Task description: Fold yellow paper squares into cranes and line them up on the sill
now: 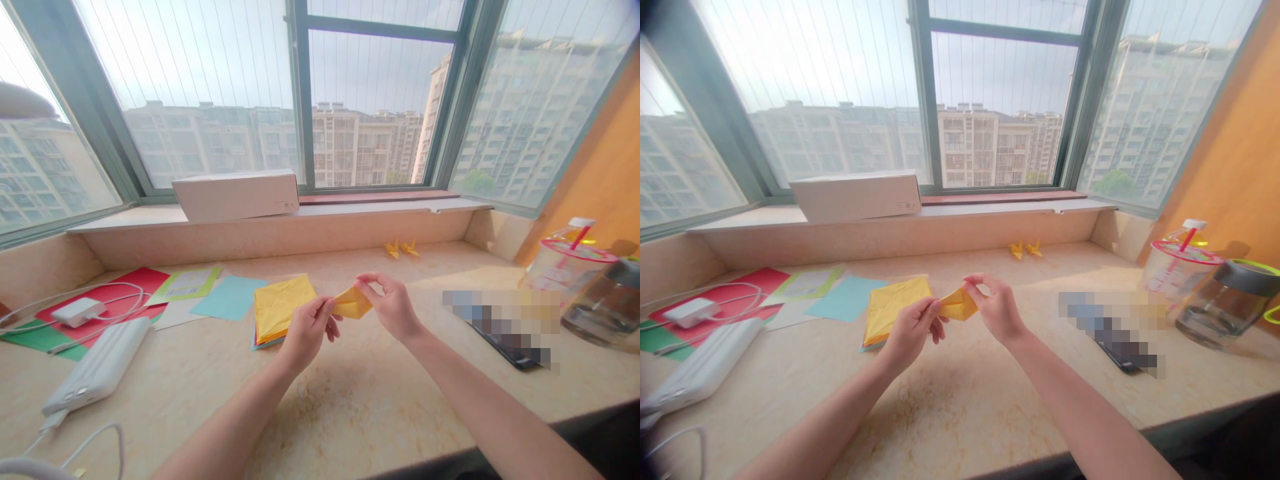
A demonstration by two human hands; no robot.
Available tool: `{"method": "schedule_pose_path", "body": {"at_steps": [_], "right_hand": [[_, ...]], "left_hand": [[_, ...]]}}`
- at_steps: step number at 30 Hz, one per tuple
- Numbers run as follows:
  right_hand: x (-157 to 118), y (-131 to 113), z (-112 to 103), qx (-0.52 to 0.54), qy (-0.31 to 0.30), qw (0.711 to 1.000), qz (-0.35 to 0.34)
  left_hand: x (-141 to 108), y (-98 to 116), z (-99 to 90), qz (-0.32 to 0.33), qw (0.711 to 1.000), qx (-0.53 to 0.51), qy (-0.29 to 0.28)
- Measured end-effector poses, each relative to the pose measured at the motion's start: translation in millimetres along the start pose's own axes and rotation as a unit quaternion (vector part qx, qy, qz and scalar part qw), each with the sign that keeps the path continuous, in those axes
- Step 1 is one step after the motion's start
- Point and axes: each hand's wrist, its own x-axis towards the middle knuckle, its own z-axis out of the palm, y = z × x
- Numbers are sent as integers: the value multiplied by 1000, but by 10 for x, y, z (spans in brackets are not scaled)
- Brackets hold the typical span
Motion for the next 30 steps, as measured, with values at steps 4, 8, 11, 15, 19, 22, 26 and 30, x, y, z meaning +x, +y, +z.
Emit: {"method": "schedule_pose_path", "body": {"at_steps": [4,8,11,15,19,22,26,30], "right_hand": [[-11,-52,2,-45,66,994,-73],[-73,-41,127,-17,9,1000,20],[-108,-36,238,108,-36,990,78],[-86,-68,281,228,-25,967,107],[-45,-115,222,231,-8,964,129],[-60,-138,194,219,-40,965,141],[-138,-147,250,224,-98,959,144],[-213,-119,363,245,-84,956,137]], "left_hand": [[29,0,7,8,995,-57,87],[24,12,64,26,985,-105,131],[-6,9,135,39,986,-112,118],[-57,-14,203,31,995,-79,59],[-107,12,208,9,1000,-7,7],[-128,54,192,-12,1000,-14,-11],[-120,68,198,-49,995,-80,-28],[-96,24,229,-45,996,-75,12]]}}
